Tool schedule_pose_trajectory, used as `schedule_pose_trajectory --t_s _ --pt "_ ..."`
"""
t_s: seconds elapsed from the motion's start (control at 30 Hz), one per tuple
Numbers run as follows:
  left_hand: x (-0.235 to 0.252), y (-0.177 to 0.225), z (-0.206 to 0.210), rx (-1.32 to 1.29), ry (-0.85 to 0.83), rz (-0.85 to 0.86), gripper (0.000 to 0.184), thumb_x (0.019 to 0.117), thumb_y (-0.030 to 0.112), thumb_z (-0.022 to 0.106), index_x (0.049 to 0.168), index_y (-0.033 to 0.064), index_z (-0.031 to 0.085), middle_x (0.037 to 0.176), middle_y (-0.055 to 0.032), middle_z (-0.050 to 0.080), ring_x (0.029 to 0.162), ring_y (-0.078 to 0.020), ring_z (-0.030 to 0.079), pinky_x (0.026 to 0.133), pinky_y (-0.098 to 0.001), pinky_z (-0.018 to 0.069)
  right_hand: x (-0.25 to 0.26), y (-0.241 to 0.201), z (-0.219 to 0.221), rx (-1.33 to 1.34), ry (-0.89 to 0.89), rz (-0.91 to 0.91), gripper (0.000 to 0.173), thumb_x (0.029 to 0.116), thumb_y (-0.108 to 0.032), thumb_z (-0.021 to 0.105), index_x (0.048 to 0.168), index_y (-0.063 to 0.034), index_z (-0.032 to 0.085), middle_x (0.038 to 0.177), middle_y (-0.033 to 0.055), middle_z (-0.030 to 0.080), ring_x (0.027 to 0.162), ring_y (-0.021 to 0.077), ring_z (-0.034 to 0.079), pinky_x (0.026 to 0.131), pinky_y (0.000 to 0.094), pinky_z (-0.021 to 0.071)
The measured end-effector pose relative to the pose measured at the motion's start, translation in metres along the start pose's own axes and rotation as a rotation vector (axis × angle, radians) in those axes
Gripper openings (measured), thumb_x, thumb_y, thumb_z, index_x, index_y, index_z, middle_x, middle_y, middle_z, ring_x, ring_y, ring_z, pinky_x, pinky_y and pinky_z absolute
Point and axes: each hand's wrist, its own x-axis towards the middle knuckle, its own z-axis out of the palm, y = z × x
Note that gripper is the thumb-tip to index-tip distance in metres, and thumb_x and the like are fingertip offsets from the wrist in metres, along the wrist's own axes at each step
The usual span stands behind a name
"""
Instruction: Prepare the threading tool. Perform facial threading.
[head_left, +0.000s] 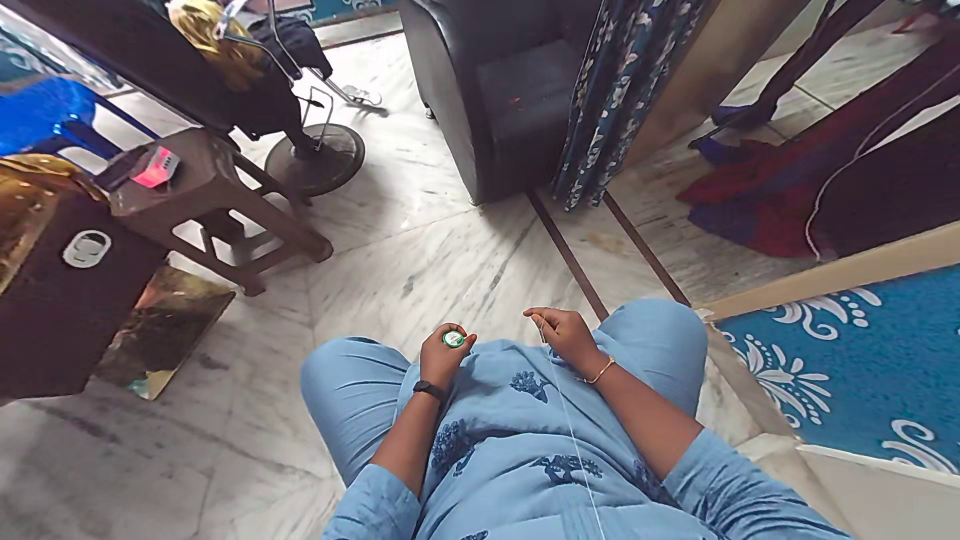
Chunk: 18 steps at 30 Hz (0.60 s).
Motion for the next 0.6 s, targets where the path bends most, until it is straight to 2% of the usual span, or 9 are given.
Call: schedule_pose_trajectory --t_s 0.6 --pt "0.0009 -0.0004 0.0005 0.004 -0.012 -0.01 0.034 0.0881 0.028 0.08 0.109 0.0038 0.069 0.098 -0.0108 0.07 0.089 -0.0194 0.066 0.085 -0.0424 0.0536 -0.0005 0.0003 0.001 -0.002 0.018 -0.019 0.037 0.1069 -0.026 0.044 0.12 -0.0108 0.076 0.075 0.005 0.07 0.062 0.0139 0.061 0.064 0.0353 0.0516"
